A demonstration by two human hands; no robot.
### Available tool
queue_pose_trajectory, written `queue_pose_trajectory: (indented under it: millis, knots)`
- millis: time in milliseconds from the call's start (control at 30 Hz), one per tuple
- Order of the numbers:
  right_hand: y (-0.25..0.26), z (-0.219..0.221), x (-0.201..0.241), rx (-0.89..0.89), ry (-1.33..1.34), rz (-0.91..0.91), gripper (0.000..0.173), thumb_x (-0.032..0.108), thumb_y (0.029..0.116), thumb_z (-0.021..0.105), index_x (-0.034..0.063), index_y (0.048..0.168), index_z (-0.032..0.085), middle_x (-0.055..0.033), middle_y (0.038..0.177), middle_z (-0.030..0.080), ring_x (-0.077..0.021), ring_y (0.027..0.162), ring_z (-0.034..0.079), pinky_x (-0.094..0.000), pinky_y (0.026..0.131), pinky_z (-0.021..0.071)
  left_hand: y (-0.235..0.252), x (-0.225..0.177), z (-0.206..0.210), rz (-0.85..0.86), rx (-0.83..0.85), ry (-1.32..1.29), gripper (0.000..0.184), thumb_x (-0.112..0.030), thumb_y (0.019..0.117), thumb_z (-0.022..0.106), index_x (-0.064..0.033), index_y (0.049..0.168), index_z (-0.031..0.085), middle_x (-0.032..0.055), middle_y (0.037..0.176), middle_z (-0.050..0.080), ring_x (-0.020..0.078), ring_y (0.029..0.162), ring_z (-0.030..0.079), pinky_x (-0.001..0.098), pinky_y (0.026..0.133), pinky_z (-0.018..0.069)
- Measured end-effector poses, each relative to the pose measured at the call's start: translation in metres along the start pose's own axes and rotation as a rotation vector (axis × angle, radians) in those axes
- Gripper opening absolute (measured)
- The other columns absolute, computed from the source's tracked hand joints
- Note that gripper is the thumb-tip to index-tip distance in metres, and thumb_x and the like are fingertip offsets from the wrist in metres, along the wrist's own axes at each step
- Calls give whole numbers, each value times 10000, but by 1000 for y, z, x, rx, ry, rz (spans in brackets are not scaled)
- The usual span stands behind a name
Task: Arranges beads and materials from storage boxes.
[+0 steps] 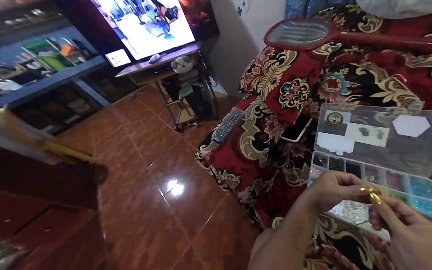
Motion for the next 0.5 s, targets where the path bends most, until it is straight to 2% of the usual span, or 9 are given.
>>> queue_pose_trajectory:
  millis: [300,500]
  knots:
    - [-1,0,1,4,-10,-6,164,14,990,536,98,907,650,136,630,630,32,522,590,-140,515,529,0,2,2,-18,33,-54,140,58,983,527,16,975,660,34,1017,702,99,918,681,305,889,569]
    - [-1,0,1,13,13,-39,184,8,974,543,108,891,674,145,627,617,45,502,547,-121,488,485,-1,4,3,1,72,-88,142,69,959,541,-1,957,665,27,1040,703,98,932,680,301,886,569]
Point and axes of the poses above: each hand's wrist, its own y-axis towards the middle knuckle, its own z-axis out of the palm, x = y × z, the point moved 9 cm from there along y, towards the middle knuckle
